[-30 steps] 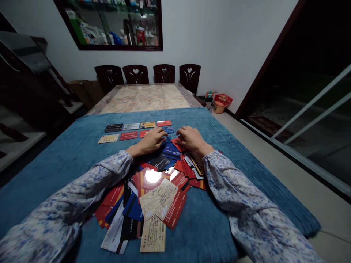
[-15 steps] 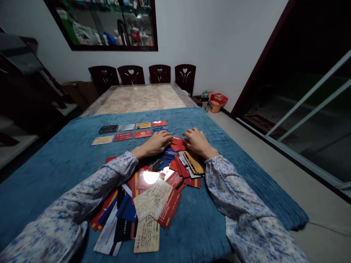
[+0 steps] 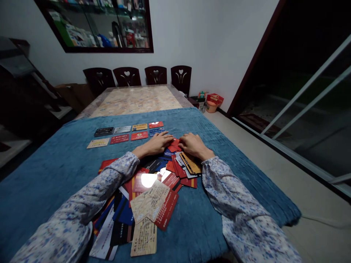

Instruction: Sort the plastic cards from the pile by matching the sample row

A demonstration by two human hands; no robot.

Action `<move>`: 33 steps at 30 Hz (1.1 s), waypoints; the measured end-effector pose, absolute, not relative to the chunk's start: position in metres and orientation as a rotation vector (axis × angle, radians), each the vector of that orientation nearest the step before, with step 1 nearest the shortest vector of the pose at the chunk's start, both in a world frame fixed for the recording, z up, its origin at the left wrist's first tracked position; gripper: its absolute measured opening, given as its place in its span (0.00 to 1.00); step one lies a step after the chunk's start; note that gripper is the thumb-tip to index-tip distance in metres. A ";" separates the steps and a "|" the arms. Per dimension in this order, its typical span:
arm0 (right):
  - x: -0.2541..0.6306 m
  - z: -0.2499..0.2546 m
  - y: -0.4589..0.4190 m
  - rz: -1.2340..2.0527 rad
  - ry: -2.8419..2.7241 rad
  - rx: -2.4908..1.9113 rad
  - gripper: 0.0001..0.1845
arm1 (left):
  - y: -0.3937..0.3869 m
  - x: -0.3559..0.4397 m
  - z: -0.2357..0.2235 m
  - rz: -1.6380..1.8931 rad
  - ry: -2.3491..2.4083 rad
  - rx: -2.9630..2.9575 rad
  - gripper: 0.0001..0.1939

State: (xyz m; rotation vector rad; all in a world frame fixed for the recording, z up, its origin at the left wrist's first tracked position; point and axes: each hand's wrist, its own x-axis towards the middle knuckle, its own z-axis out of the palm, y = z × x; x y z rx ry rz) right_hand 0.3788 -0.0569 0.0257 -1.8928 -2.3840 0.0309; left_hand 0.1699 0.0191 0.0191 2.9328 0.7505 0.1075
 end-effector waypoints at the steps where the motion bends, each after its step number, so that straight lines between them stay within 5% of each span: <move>1: 0.378 0.026 -0.057 0.043 -2.384 -1.884 0.14 | 0.019 0.170 0.019 0.097 0.754 2.929 0.24; 33: 0.380 0.021 -0.060 0.107 -2.407 -1.536 0.12 | 0.023 0.155 0.022 0.262 0.330 3.362 0.09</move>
